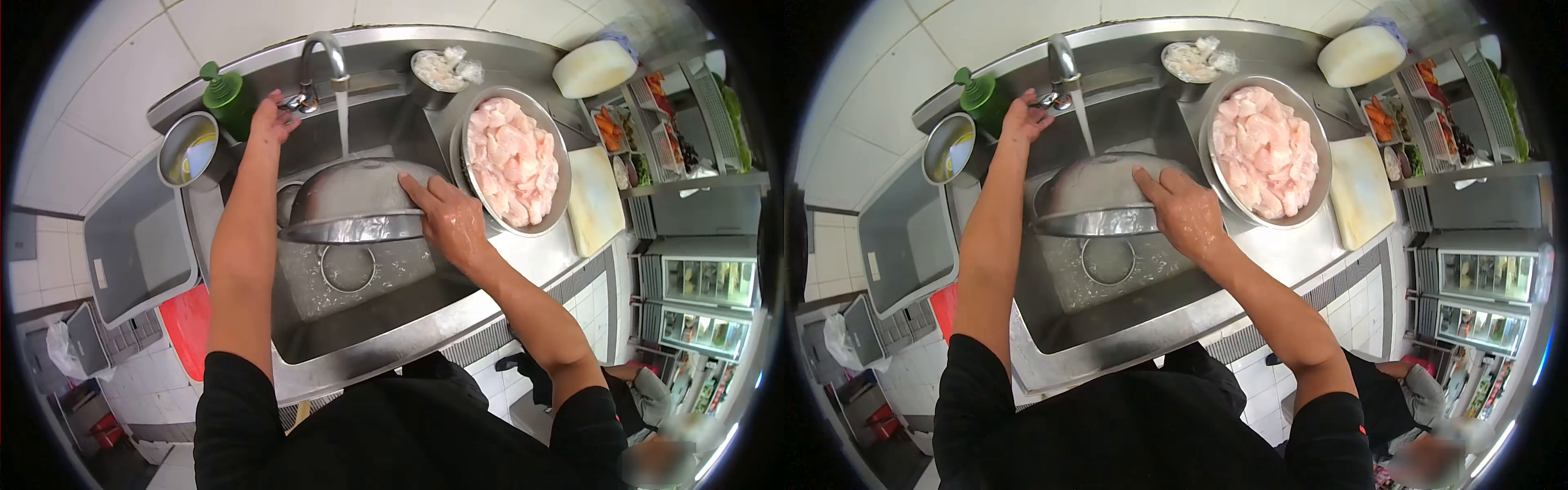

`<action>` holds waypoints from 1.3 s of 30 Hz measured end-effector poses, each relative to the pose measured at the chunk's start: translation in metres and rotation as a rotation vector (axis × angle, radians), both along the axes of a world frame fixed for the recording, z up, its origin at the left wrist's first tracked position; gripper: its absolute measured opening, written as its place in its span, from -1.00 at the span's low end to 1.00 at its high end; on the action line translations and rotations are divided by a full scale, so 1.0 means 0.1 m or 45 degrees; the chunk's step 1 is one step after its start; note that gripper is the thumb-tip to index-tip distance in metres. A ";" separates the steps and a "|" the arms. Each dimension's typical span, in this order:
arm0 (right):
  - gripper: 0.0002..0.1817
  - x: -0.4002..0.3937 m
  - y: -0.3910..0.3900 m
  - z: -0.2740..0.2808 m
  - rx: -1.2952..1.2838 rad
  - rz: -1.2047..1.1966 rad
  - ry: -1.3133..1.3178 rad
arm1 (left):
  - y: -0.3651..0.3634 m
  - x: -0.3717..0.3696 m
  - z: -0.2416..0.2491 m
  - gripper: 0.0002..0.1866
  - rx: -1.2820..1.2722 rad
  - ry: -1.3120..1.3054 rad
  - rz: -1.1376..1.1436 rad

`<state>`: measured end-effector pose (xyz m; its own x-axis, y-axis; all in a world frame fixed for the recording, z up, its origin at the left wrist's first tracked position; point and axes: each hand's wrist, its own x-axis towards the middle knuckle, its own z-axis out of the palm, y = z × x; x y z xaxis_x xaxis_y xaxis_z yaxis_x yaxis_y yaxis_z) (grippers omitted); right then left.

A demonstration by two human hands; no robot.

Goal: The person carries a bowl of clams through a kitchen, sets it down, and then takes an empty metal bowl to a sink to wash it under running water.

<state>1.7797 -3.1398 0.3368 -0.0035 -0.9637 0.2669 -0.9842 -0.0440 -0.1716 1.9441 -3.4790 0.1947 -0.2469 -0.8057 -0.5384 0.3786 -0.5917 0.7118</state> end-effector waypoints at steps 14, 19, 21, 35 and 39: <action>-0.33 -0.06 0.61 -0.27 -0.277 0.060 -0.239 | 2.38 1.19 0.79 -0.33 -0.763 -0.256 -0.582; -0.39 0.08 0.74 -0.27 -0.375 0.093 -0.305 | 3.24 1.14 1.23 -0.31 -1.221 -0.980 -0.761; -0.40 0.19 0.77 -0.30 -0.422 0.117 -0.325 | 3.26 1.11 1.15 -0.38 -1.393 -1.082 -0.590; -0.51 -0.90 1.41 -1.02 -0.482 -1.176 -2.517 | 3.38 1.23 1.29 -0.57 -1.751 -1.461 -0.027; -0.66 -1.23 1.23 -1.05 -0.544 -1.364 -2.245 | 3.39 1.14 1.31 -0.54 -1.743 -1.438 -0.063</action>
<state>1.6568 -3.0169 0.2316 -0.8172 -0.3086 -0.4868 0.5080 0.0133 -0.8613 2.0585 -3.1399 0.3259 -0.3022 -0.7857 0.5397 -0.5965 0.5975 0.5359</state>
